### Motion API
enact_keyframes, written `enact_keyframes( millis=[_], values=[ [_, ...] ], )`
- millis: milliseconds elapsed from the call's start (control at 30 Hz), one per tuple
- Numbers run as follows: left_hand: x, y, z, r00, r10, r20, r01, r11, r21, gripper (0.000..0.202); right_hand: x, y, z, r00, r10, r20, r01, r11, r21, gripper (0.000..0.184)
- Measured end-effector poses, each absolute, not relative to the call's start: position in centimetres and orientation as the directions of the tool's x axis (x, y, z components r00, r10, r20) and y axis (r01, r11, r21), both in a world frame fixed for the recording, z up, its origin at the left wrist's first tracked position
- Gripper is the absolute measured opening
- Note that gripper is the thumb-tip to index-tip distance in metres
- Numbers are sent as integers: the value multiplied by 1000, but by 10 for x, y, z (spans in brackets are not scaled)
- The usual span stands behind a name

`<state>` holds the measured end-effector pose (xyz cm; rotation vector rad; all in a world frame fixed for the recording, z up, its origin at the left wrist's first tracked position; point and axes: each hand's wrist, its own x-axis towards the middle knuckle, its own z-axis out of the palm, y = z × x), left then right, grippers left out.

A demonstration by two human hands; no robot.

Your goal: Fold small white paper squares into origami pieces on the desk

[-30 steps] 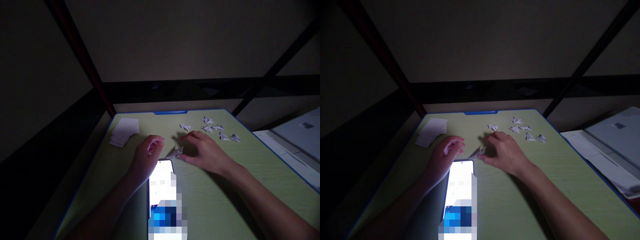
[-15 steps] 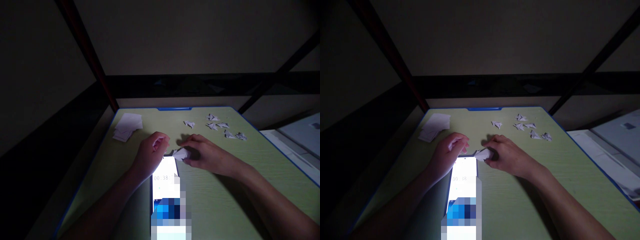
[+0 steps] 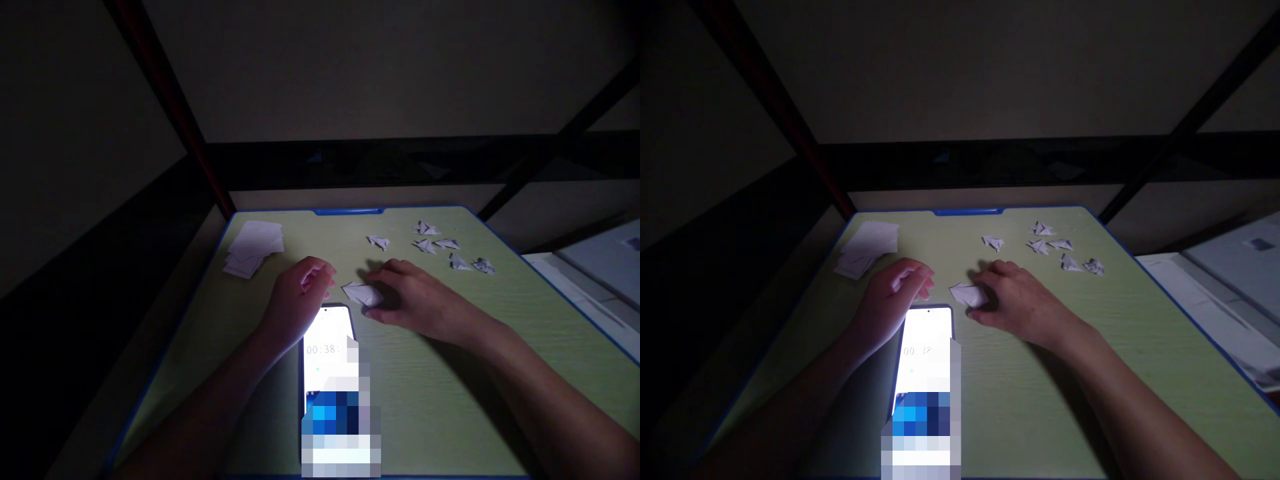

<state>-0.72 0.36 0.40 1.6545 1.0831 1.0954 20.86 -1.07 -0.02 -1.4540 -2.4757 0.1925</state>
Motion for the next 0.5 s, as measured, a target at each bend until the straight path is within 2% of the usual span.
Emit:
enact_keyframes(
  millis=[167,367,500],
  values=[
    [-6,3,4,231,948,220,176,-263,949,13,208,-9,-3,-442,893,89,855,449,-257,40],
    [-6,2,3,254,938,237,199,-290,936,14,206,-9,-1,-404,910,94,880,415,-229,50],
    [-6,2,3,265,935,237,219,-297,929,14,205,-10,-1,-401,911,100,883,413,-223,48]
  ],
)
